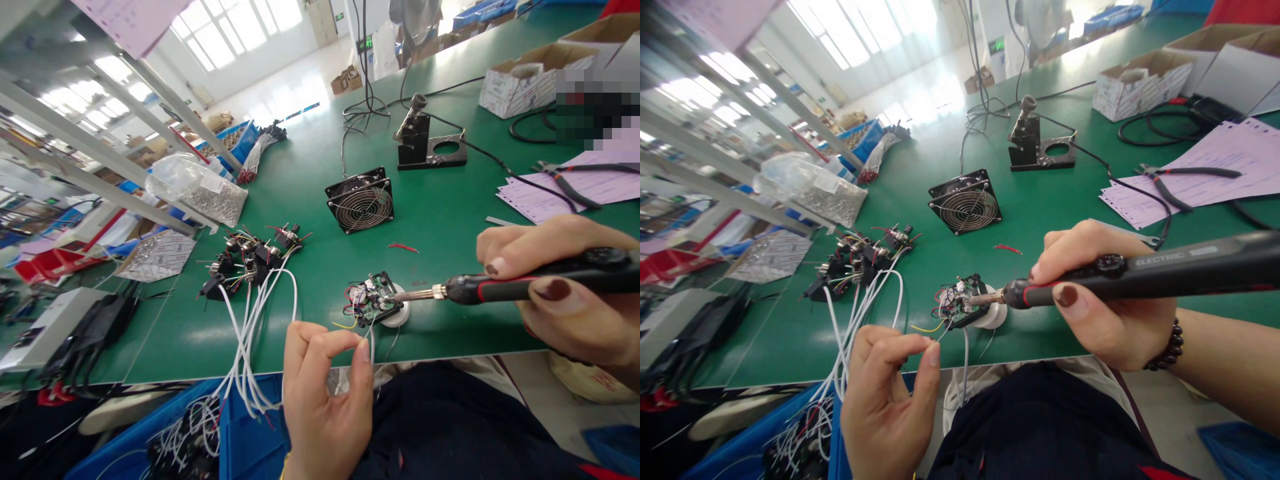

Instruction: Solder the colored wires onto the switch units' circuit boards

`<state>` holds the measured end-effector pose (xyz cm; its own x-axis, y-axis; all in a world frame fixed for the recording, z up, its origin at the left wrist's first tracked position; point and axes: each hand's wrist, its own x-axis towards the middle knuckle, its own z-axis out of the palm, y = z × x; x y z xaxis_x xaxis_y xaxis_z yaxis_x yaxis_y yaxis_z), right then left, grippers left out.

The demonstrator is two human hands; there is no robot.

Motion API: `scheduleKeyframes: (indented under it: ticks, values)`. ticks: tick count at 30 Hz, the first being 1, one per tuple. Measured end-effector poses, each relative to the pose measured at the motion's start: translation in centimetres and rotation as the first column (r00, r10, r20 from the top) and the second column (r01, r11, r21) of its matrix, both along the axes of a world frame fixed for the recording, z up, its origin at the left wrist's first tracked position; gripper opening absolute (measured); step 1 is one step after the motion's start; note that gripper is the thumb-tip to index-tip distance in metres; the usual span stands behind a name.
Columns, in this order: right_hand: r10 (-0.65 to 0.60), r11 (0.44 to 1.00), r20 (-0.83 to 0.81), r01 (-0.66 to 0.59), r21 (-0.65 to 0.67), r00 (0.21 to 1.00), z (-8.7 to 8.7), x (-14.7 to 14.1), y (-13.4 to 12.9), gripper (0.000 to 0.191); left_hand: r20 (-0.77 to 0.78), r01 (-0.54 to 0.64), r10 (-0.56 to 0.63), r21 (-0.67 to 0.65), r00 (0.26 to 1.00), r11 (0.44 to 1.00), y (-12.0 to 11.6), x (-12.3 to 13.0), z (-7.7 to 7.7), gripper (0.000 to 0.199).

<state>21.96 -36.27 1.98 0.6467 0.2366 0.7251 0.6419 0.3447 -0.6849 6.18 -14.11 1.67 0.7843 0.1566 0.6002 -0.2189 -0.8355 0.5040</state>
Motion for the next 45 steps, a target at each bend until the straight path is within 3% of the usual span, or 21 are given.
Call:
scheduleKeyframes:
  ticks: [4,12,24,45]
  values:
    - [-0.064,0.997,-0.01,0.064,0.032,0.998,0.0,0.5,-0.2,0.019,-0.011,0.015,-0.015,0.013,1.0,1.0,-0.8,0.3,-0.2,0.019]
    - [-0.002,0.999,0.029,0.001,0.04,1.0,-0.4,0.8,0.6,0.014,0.021,-0.01,0.009,0.049,1.0,0.999,-1.0,1.6,-0.8,0.019]
    - [-0.003,0.997,0.057,0.007,-0.071,0.998,-0.4,0.7,0.7,0.018,0.011,-0.008,0.007,0.096,1.0,0.995,-0.7,1.6,-1.2,0.017]
    - [0.001,0.999,0.041,0.001,-0.042,0.999,-0.4,0.6,1.0,0.017,0.018,-0.012,0.011,0.071,1.0,0.997,-0.9,2.1,-1.1,0.017]
